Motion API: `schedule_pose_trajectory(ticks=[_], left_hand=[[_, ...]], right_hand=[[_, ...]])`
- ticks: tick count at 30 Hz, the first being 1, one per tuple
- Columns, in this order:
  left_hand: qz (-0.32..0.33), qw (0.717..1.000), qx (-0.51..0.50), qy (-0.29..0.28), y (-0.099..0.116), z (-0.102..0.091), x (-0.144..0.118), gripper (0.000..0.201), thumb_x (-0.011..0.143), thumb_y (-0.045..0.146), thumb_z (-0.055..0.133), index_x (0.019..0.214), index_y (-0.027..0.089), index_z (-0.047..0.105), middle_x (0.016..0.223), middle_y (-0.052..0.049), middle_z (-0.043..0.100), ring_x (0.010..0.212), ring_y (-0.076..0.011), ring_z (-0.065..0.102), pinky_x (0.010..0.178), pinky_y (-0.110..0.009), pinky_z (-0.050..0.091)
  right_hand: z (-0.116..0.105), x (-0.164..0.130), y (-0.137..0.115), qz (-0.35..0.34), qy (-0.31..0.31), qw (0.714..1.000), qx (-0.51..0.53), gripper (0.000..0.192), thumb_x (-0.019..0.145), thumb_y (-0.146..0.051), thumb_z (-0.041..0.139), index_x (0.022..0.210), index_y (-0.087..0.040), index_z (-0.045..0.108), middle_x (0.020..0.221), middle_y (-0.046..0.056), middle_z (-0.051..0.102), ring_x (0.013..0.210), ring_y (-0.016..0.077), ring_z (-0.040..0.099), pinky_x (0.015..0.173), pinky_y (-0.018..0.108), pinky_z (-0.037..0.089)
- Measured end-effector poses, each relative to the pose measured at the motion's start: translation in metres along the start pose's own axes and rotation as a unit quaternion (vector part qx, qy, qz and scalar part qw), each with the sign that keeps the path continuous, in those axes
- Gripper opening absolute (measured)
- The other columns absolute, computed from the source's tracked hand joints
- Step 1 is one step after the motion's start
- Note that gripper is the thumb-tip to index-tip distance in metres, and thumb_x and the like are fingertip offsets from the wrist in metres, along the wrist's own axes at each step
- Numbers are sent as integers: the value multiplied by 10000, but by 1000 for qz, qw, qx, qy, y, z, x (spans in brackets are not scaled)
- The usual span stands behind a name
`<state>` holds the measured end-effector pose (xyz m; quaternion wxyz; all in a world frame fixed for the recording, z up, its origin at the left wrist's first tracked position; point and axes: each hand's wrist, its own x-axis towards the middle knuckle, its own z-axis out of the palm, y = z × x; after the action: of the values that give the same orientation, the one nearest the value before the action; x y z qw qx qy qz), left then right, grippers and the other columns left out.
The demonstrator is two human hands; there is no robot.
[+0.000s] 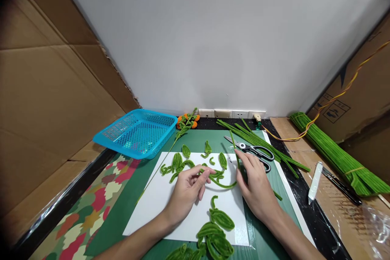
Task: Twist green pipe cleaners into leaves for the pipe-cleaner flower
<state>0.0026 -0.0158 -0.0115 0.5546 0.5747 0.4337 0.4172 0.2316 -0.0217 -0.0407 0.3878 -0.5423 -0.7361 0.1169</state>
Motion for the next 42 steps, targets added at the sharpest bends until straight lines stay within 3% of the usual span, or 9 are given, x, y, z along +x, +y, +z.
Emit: schedule_pose_trajectory(ticks=[3,7,13,18,22,28,34,42], left_hand=[[-8,1000,4,-15,-1,1,0,381,1016,487,638,1049,142,795,821,-13,650,458,-37,492,478,-202,354],[-20,1000,-2,-9,-1,1,0,380,1005,487,648,1068,139,784,838,-32,679,450,-44,505,446,-197,346],[-22,1000,-9,19,1,-1,-1,353,996,470,658,1078,140,754,783,-12,648,432,-37,466,422,-186,312],[-11,998,-29,52,5,0,-1,371,994,443,671,1259,186,639,818,13,632,465,-44,493,454,-177,379],[-7,998,-34,56,7,2,-3,401,991,432,681,1305,201,585,801,22,631,481,-58,496,454,-180,389],[-1,999,-15,44,5,0,-4,283,1000,418,676,1144,174,679,744,16,622,526,-72,537,500,-187,406],[-4,999,-25,28,2,0,-5,317,1016,429,659,1204,174,675,670,29,605,521,-86,561,488,-188,376],[0,998,-43,51,-1,-1,-1,306,1018,463,637,1131,184,691,826,6,653,437,-45,506,417,-192,309]], right_hand=[[0,1,-1,16,17,999,36,388,1071,-295,512,1457,-269,525,1338,117,657,1209,301,640,1018,502,558],[2,2,1,-4,46,998,51,462,1056,-250,539,1514,-247,481,1383,128,652,1193,280,672,1024,468,576],[-4,-1,-3,-104,8,993,55,524,1061,-95,449,1556,-266,475,1340,116,675,1179,218,700,983,340,598],[-10,-3,-10,-170,-17,985,5,586,1043,-31,391,1565,-273,500,1331,120,676,1136,194,729,868,259,620],[-10,-3,-8,-178,-22,984,-13,582,1029,-15,393,1535,-266,535,1310,121,686,1055,189,757,814,260,627],[-10,-3,-4,-180,-20,983,-23,540,1025,-8,401,1482,-239,572,1274,130,698,1019,195,762,781,276,627],[-8,-6,-1,-183,-30,982,-33,536,1012,-8,409,1462,-244,582,1256,113,713,921,184,772,728,272,624],[-10,-7,-6,-196,-55,979,-10,508,1032,-51,433,1492,-234,548,1236,125,716,945,204,759,721,288,616]])
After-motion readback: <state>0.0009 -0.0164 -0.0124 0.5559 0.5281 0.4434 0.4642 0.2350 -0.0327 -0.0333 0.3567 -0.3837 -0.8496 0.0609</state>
